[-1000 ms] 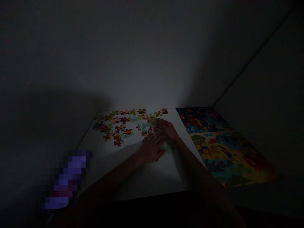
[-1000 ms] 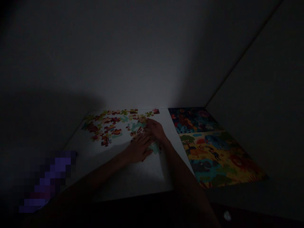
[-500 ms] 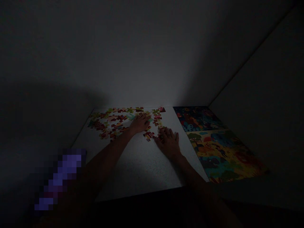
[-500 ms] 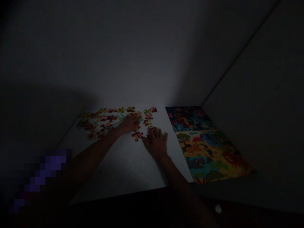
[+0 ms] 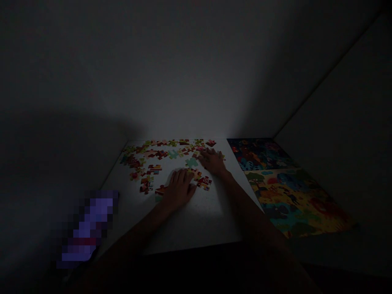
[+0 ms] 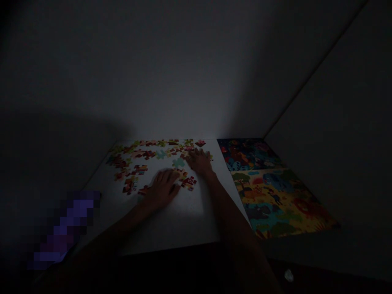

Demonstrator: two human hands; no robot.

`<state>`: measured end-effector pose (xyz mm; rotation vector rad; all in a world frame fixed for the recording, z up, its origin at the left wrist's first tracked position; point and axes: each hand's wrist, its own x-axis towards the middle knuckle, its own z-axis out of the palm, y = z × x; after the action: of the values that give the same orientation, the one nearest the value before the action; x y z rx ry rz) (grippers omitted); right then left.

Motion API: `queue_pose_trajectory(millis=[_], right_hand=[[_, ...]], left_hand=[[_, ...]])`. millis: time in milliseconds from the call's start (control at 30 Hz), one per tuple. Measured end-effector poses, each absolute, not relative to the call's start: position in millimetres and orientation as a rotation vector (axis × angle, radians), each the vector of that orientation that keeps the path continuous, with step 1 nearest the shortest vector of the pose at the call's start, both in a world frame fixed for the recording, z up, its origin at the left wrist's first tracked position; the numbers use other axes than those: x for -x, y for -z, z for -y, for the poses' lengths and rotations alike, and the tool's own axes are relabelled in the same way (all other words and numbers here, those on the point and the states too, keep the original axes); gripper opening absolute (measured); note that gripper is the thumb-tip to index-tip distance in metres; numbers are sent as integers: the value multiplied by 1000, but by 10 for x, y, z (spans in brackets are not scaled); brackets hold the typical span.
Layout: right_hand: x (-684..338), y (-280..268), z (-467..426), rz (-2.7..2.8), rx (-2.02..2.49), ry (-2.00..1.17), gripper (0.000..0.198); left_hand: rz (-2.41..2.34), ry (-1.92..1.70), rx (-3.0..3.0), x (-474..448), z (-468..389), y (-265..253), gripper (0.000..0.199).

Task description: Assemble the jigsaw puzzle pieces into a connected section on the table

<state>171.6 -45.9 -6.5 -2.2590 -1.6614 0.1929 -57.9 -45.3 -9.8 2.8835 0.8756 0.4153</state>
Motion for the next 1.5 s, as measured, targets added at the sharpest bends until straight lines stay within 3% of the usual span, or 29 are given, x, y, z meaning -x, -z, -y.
queue_pose_trajectory(millis=[167,267,367,500,700,867,1000,1100,1233,1367,1500], right_hand=[[-1736,111,513,1769,1958,-315,33],[-1719,81,540,1740,1805,-389,28],[-1706,22,659,1545,1785,-330,38],[-1610,88,1070,1257,2045,-20,47],[-1355,252,1550,1444,2414,31,78],[-1501,128,1202,1351,2602,-91,70],[-1703,96,787,1240,2632,-122,71],[-1783,108,581,1346,2500,-138,69],[-1845,116,501,1707,2140,-187,49],[-1908,66,584,1739,1875,-327,39],[-1625,-67,735,1556,1880,-156,38]], left_hand=[[-577,-440,-2852,586,466,31,37],[-298,-399,-2912,506,406,8,36],[-104,-364,-2969,298,334,13,37],[-115,-267,-3062,-127,179,67,38],[-255,-220,-3052,-449,-321,64,44],[-686,-229,-2977,-33,-706,19,44],[-867,-232,-2918,444,-550,121,51],[-915,-271,-2908,689,-284,215,58],[-855,-291,-2905,817,-94,226,64],[-713,-308,-2922,822,-86,143,55],[-692,-318,-2958,756,-85,107,42]])
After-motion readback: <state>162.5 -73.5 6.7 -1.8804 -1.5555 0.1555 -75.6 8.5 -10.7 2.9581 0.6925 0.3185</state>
